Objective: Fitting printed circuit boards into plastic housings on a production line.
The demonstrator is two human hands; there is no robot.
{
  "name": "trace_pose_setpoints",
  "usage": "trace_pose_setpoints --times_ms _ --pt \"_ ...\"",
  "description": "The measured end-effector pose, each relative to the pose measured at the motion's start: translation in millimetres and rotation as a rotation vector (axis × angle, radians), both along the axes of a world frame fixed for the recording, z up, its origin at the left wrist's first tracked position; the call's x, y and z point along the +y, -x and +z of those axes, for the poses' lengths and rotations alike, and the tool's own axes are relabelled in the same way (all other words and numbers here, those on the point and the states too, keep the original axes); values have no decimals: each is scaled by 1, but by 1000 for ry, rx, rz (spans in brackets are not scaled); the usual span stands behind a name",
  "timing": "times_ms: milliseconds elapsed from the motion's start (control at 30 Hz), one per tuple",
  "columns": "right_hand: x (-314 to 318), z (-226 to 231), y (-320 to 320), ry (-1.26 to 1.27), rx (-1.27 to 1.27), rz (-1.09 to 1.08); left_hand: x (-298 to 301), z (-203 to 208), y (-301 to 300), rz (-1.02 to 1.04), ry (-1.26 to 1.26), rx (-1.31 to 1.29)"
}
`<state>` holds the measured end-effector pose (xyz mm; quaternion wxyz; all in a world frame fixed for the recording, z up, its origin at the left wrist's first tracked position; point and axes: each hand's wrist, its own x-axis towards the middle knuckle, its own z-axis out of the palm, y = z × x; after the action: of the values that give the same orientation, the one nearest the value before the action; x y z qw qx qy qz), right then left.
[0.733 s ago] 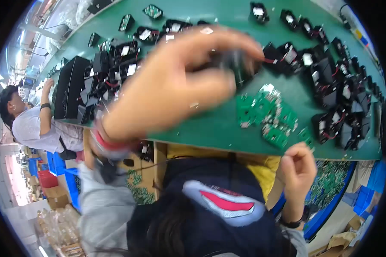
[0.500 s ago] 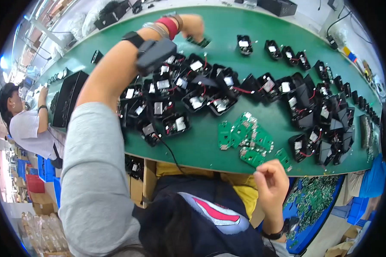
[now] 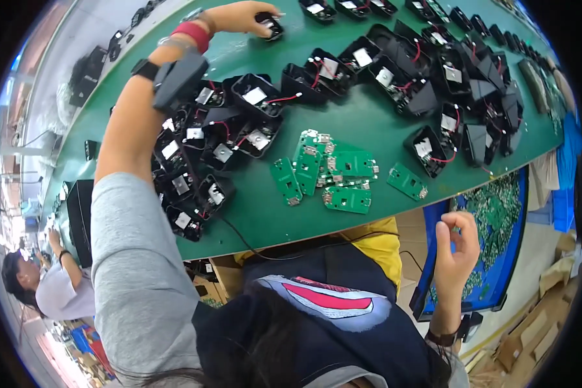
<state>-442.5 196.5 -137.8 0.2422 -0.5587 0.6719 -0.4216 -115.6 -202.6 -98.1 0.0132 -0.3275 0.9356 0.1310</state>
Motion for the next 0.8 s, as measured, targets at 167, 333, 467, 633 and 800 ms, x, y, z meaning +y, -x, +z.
trace_pose_setpoints --times_ms 167,333,467,633,800 --pt "-25 0 -22 96 306 -6 22 -9 -15 258 -23 -256" --pt "-28 -4 -29 68 581 108 107 53 -2 660 -128 261" --pt "-30 -7 -19 175 671 197 223 88 -14 536 -375 698" --pt "-44 8 -19 223 564 271 322 68 -10 576 -837 1000" --pt "-56 36 -43 -25 -403 358 324 53 -6 483 -925 614"
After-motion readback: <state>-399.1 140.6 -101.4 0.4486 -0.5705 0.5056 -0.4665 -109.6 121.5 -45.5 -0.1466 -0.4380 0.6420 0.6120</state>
